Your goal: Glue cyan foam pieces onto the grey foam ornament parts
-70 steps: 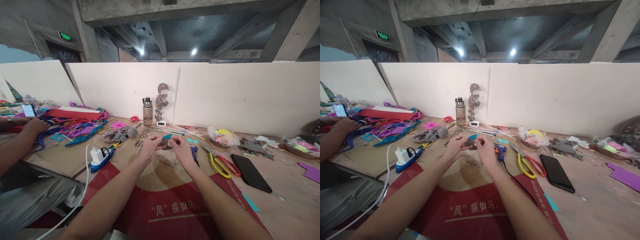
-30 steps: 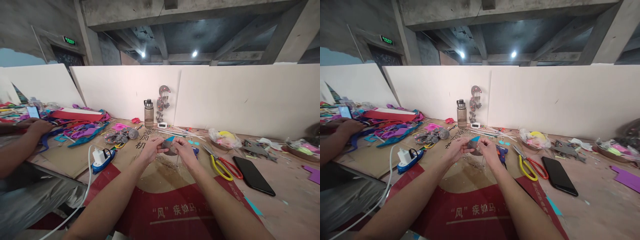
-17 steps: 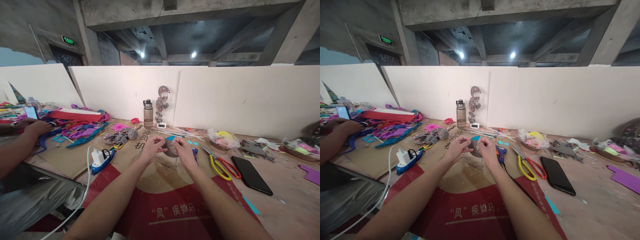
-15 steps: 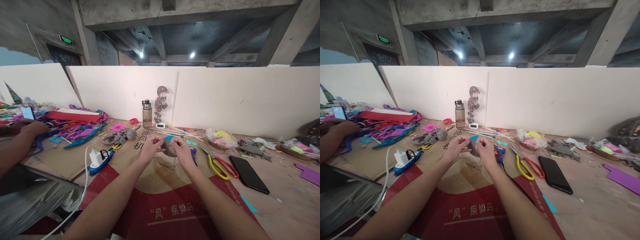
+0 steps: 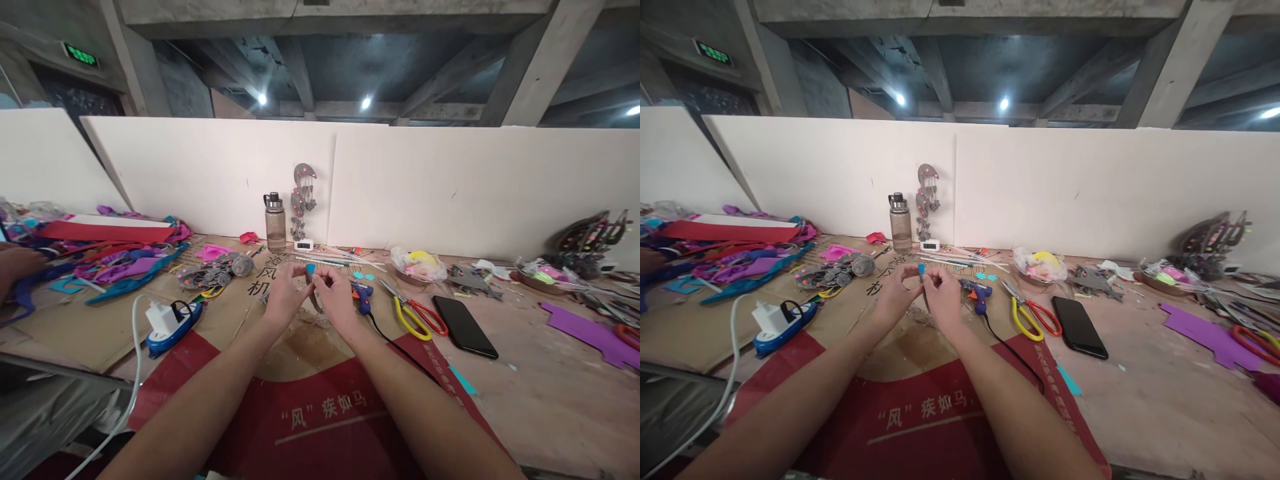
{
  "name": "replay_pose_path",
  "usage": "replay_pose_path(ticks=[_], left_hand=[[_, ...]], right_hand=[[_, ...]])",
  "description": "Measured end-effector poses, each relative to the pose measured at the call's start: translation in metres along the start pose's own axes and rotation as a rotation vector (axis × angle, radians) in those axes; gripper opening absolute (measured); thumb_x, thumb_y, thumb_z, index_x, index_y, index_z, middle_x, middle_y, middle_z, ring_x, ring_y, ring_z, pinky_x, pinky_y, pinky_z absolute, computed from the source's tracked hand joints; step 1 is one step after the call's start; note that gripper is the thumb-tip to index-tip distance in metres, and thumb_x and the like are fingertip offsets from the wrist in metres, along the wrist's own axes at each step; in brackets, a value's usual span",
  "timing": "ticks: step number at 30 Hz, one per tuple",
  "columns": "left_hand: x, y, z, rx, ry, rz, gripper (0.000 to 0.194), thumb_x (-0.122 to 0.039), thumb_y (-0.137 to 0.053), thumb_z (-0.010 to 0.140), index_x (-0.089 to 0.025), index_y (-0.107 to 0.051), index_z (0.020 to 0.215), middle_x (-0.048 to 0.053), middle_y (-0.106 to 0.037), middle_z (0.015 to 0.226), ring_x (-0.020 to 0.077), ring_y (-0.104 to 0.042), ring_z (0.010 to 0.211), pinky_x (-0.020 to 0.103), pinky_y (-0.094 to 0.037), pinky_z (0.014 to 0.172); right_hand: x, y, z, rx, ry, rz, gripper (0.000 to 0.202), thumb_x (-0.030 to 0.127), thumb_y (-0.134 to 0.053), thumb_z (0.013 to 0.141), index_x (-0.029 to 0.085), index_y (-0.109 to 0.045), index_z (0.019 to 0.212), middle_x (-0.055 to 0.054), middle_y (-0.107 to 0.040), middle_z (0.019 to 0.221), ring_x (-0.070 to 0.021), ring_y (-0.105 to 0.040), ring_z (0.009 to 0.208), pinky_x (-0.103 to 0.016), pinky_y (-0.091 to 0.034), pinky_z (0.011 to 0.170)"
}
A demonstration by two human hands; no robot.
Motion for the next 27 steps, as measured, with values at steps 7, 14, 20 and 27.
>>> replay_pose_path(ticks=[7,14,20,27], left_hand=[[0.008,-0.006,-0.003,0.064,0.209,-0.233,0.039,-0.034,-0.073,0.072,-0.018,-0.056,0.103,0.009,-0.07,0.103,0.022,-0.069,0.086,0.022,-0.049,0.046],[0.005,-0.01,-0.005,0.091,0.275,-0.42,0.044,-0.039,-0.077,0.066,-0.017,-0.053,0.094,0.002,-0.067,0.082,0.0102,-0.058,0.053,0.018,-0.042,0.035],[-0.004,-0.016,-0.008,0.176,0.274,-0.46,0.038,-0.047,-0.074,0.07,-0.017,-0.054,0.084,-0.004,-0.059,0.064,0.0074,-0.049,0.038,0.02,-0.041,0.035],[-0.003,-0.021,-0.01,0.221,0.321,-0.503,0.037,-0.047,-0.076,0.068,-0.016,-0.063,0.082,0.001,-0.065,0.074,0.0091,-0.056,0.051,0.022,-0.049,0.045]], right_hand=[[0.002,-0.004,-0.001,0.058,0.008,0.033,0.019,0.033,-0.056,0.078,0.018,-0.067,0.085,0.0,-0.063,0.076,-0.014,-0.053,0.068,-0.027,-0.041,0.066],[0.001,-0.004,-0.001,0.08,-0.016,0.076,0.015,0.033,-0.057,0.078,0.019,-0.061,0.081,0.001,-0.061,0.075,-0.0138,-0.052,0.068,-0.027,-0.041,0.067],[0.002,-0.005,-0.003,0.087,-0.047,0.102,0.015,0.034,-0.059,0.077,0.019,-0.059,0.078,0.001,-0.06,0.073,-0.0137,-0.052,0.066,-0.027,-0.042,0.067],[-0.001,-0.002,-0.002,0.083,-0.042,0.057,0.015,0.035,-0.055,0.08,0.02,-0.058,0.076,0.001,-0.061,0.071,-0.0149,-0.054,0.067,-0.028,-0.043,0.067]])
Point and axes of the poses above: each hand's wrist, its own z-axis towards the middle knuckle, its own y-axis out of the back of the hand, x = y × z, the point moved 7 cm from there along z, towards the middle knuckle
